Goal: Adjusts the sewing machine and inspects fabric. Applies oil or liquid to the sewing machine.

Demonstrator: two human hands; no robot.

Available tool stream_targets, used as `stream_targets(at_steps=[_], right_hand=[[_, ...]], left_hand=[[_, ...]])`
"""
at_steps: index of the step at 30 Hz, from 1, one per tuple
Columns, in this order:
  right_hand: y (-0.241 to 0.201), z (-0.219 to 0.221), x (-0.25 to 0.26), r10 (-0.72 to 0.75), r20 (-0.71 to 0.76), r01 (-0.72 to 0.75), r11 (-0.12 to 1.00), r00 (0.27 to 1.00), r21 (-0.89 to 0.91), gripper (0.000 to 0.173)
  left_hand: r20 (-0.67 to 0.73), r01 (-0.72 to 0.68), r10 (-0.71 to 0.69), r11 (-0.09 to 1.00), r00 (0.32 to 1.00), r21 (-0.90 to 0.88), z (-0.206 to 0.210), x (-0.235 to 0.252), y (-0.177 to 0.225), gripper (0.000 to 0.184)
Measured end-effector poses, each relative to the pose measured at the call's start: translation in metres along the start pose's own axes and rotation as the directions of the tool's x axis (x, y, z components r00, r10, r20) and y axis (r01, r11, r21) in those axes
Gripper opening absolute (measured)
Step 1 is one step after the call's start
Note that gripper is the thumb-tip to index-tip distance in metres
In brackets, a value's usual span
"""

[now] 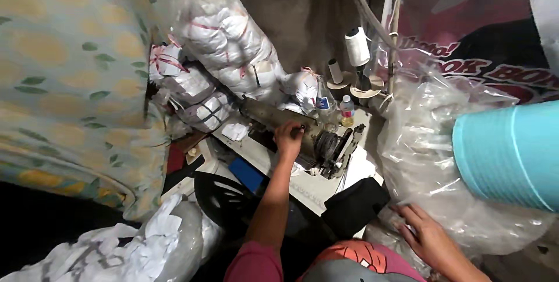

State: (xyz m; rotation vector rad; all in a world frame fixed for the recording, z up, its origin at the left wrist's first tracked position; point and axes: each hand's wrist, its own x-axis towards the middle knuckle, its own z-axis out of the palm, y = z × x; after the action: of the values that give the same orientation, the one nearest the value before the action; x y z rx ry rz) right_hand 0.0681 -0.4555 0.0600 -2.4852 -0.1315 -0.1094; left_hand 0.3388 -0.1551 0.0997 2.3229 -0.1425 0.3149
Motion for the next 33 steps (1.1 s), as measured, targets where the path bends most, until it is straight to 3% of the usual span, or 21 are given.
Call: stream_targets(at_steps=[6,10,13,17,21,24,28,33], right_hand=[[-0.082,-0.019,0.159,-0.327,0.021,0.327,0.945,0.945,-0.018,0.033],[-0.125,0.003,0.247,-0.3,0.11,0.313,0.94,0.948,-0.135,0.033],[-0.137,0.03,0.285,-0.269,0.141,0.294,0.935,0.953,-0.2,0.035],[-0.151,0.042,0.311,-0.123,0.245,0.188,0.947,0.962,-0.261,0.038],[-0.146,0.049,0.321,-0.145,0.32,0.231,0.94,0.936,-0.25,0.036],[-0.145,0.048,0.324,-0.208,0.385,0.341,0.885,0.899,-0.317,0.033],[-0.149,0.043,0.322,-0.279,0.479,0.487,0.781,0.832,-0.39,0.035],[-0.148,0.038,0.319,-0.347,0.491,0.549,0.754,0.799,-0.36,0.036]], left_hand=[[-0.055,-0.028,0.021,0.991,0.998,-0.133,-0.025,-0.057,-0.009,0.039],[-0.055,-0.066,0.06,0.99,0.997,-0.125,-0.034,-0.148,-0.035,0.037],[0.141,0.151,-0.136,0.984,0.981,-0.095,-0.044,-0.225,-0.06,0.036],[0.153,0.399,-0.387,0.915,0.909,-0.053,-0.041,-0.325,-0.113,0.04],[0.132,0.696,-0.684,0.713,0.718,-0.085,-0.042,-0.39,-0.123,0.051],[0.105,0.747,-0.74,0.655,0.664,-0.109,-0.033,-0.416,-0.134,0.051],[0.145,0.774,-0.762,0.63,0.631,-0.06,-0.037,-0.413,-0.128,0.053],[0.205,0.793,-0.772,0.609,0.601,-0.032,-0.039,-0.407,-0.123,0.054]])
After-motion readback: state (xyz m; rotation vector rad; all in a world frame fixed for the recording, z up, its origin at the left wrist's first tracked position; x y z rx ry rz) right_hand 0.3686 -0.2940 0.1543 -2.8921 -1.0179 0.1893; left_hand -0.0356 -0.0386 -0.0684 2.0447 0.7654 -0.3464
